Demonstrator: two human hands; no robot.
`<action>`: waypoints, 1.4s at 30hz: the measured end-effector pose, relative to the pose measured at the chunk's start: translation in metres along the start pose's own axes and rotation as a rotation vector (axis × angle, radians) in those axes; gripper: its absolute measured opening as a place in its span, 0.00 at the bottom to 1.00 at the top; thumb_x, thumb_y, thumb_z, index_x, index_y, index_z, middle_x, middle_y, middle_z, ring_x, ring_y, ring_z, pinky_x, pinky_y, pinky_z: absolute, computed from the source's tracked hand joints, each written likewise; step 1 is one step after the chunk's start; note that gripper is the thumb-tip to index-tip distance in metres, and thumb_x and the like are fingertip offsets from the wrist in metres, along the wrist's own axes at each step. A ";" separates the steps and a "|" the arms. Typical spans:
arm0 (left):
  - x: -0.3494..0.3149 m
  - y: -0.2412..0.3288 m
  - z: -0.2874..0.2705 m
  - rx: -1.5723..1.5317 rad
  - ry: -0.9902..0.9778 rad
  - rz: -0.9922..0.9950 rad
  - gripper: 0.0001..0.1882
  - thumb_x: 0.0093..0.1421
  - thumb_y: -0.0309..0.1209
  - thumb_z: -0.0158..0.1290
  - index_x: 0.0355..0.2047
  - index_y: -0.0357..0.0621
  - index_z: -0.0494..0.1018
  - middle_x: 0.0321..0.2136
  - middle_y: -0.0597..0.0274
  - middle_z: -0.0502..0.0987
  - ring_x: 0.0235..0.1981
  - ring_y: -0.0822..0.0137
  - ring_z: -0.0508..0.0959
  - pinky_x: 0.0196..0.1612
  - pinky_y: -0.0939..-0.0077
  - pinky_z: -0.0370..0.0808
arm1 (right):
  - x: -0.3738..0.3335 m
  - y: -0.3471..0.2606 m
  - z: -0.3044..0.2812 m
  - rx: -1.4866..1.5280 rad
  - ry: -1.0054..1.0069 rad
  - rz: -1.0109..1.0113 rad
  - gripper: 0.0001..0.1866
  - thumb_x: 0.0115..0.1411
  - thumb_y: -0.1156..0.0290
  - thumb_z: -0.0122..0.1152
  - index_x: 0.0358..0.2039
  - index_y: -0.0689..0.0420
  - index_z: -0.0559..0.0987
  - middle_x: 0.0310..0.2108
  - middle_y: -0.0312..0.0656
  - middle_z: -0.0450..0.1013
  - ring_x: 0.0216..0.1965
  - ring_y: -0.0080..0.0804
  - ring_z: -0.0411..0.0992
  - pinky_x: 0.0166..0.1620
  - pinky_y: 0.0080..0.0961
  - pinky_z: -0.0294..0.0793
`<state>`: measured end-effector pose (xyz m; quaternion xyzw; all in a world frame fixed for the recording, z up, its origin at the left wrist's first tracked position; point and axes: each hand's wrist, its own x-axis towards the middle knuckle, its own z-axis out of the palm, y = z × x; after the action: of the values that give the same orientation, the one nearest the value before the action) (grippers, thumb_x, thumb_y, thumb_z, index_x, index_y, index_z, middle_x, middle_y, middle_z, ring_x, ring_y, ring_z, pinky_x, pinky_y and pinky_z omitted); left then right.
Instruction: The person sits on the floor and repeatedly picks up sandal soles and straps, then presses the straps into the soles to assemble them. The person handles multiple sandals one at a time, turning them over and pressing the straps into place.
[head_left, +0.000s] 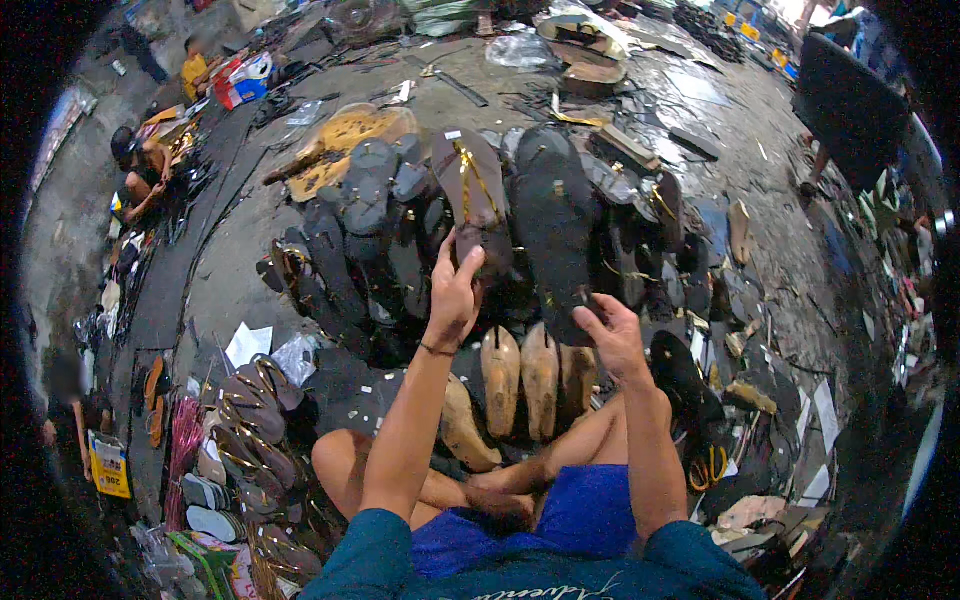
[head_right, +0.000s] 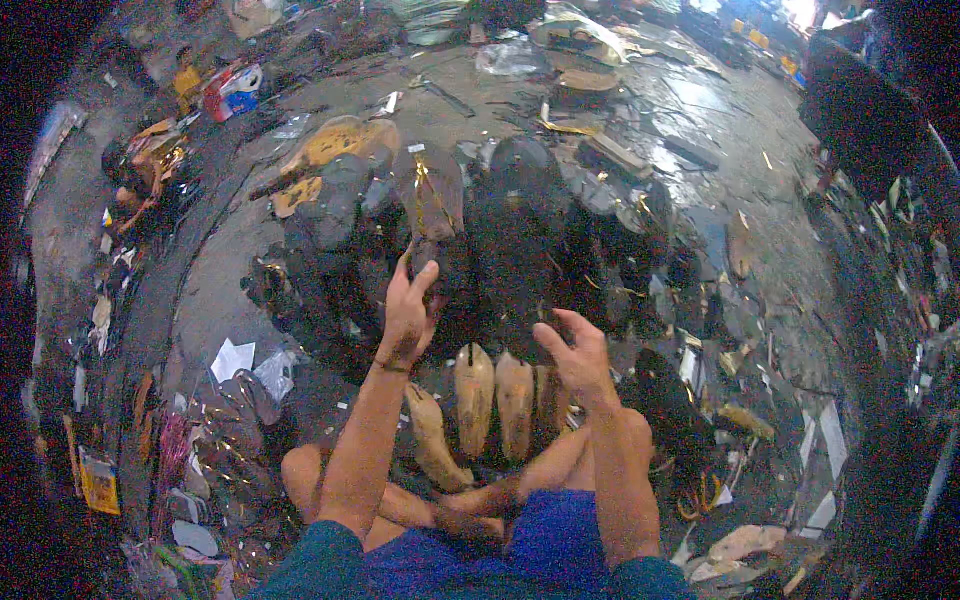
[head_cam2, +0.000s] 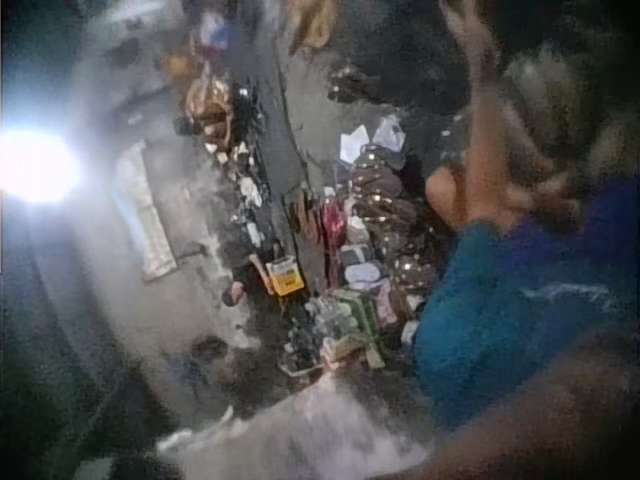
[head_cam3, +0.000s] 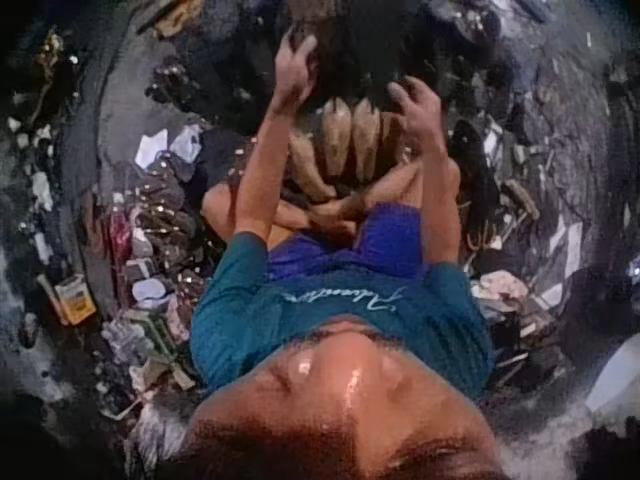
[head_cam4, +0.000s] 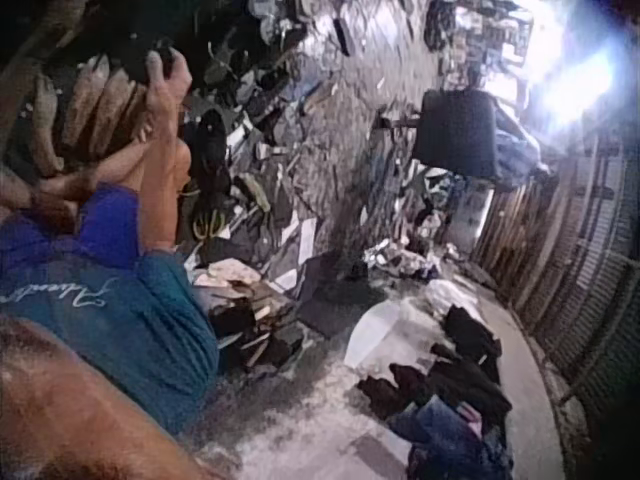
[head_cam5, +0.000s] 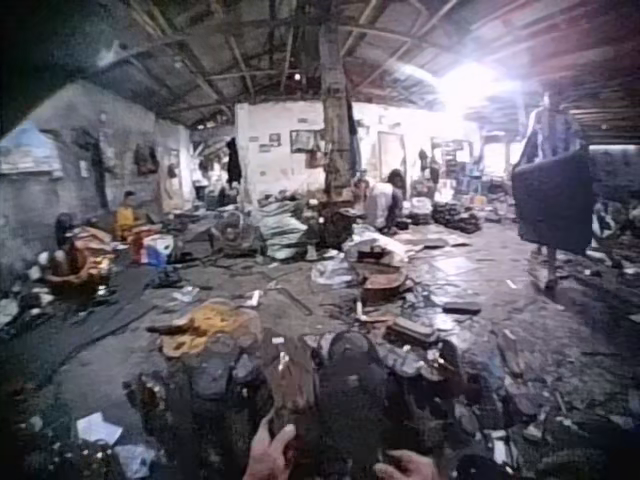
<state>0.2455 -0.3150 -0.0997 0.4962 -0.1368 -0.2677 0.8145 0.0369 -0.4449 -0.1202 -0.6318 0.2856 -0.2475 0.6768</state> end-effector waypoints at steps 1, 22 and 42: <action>0.013 -0.017 0.003 0.017 -0.038 0.052 0.26 0.62 0.27 0.54 0.58 0.36 0.61 0.46 0.57 0.75 0.46 0.65 0.75 0.53 0.69 0.72 | -0.007 0.001 -0.010 0.000 0.045 -0.005 0.21 0.57 0.64 0.67 0.46 0.64 0.76 0.39 0.41 0.77 0.39 0.26 0.74 0.45 0.26 0.74; -0.320 0.093 -0.007 0.750 -0.547 -0.039 0.20 0.52 0.24 0.56 0.47 0.39 0.70 0.38 0.62 0.77 0.40 0.71 0.77 0.45 0.75 0.73 | -0.218 -0.094 0.000 -0.363 -0.680 -0.518 0.30 0.47 0.71 0.72 0.51 0.61 0.72 0.48 0.48 0.74 0.50 0.42 0.73 0.52 0.32 0.72; -0.375 0.078 -0.028 0.726 0.264 0.300 0.30 0.43 0.25 0.68 0.47 0.38 0.69 0.41 0.60 0.76 0.38 0.68 0.76 0.45 0.74 0.72 | -0.177 -0.043 0.038 -0.080 -0.598 -0.405 0.38 0.46 0.53 0.73 0.53 0.61 0.70 0.53 0.52 0.67 0.57 0.44 0.63 0.60 0.40 0.61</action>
<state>-0.0248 -0.0515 -0.0286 0.7559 -0.1874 -0.0145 0.6272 -0.0617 -0.2980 -0.0625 -0.7461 -0.0464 -0.1696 0.6422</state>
